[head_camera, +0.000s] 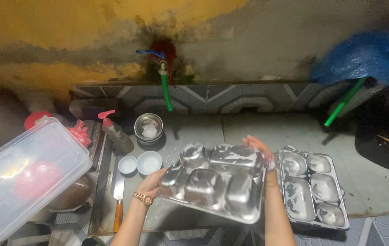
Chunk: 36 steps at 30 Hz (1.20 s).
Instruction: The person scrubs compartmentalized stainless steel trays with a red scrub pad and soapy water at a sink, working over each tray section and stacking cleaned trays. They then rinse the scrub pad under the tap, wipe a clear plastic lid and container, and rinse a metal bowl.
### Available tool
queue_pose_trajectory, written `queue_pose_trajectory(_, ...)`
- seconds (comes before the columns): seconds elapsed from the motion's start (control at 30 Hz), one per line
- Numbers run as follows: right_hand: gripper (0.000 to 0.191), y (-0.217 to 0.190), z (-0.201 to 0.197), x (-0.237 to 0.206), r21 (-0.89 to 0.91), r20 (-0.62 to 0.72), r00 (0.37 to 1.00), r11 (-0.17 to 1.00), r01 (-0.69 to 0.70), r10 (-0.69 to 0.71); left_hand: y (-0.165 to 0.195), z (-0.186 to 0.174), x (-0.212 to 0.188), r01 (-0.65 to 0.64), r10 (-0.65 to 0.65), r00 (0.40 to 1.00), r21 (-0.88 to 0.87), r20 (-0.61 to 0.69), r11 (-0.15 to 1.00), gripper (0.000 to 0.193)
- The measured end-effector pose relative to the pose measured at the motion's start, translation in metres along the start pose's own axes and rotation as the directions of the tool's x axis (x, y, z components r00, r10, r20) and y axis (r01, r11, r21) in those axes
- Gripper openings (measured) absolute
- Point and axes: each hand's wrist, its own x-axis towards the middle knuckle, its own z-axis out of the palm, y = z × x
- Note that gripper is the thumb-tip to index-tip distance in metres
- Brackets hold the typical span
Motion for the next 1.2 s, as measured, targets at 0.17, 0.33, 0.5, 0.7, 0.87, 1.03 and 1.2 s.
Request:
queue_pose_trajectory(0.17,0.043,0.039,-0.018,-0.002,0.165,-0.479,0.788,0.921,-0.352,0.387,0.007,0.022,-0.010,-0.360,0.482,0.849,0.430,-0.217,0.828,0.026)
queue_pose_trajectory(0.33,0.062,0.047,0.046,-0.024,0.246,-0.478,0.837,0.955,-0.163,0.266,-0.005,0.016,0.004,-0.419,0.743,0.601,0.674,-0.296,0.608,0.029)
queue_pose_trajectory(0.5,0.080,0.046,0.218,-0.055,-0.213,-0.132,0.982,0.964,-0.162,0.136,-0.029,0.031,0.010,-0.592,0.761,0.550,0.482,-0.344,0.646,0.030)
queue_pose_trajectory(0.7,0.040,0.037,0.266,-0.007,-0.679,0.288,0.867,0.552,0.484,-0.407,-0.039,0.055,-0.007,-0.655,0.779,0.604,0.452,-0.167,0.605,0.035)
queue_pose_trajectory(0.87,0.020,0.050,0.225,0.084,-0.565,-0.009,0.991,0.819,0.104,-0.132,-0.055,0.068,-0.018,-0.485,0.831,0.547,0.772,-0.099,0.412,0.037)
queue_pose_trajectory(1.03,0.052,0.036,0.258,-0.005,-0.659,-0.019,0.962,0.727,0.192,-0.272,-0.029,0.068,-0.018,-0.523,0.806,0.555,0.666,-0.207,0.531,0.039)
queue_pose_trajectory(1.2,0.053,0.037,0.291,-0.047,-0.790,0.303,0.868,0.406,0.460,-0.392,-0.009,0.052,-0.021,-0.603,0.762,0.616,0.501,-0.202,0.620,0.037)
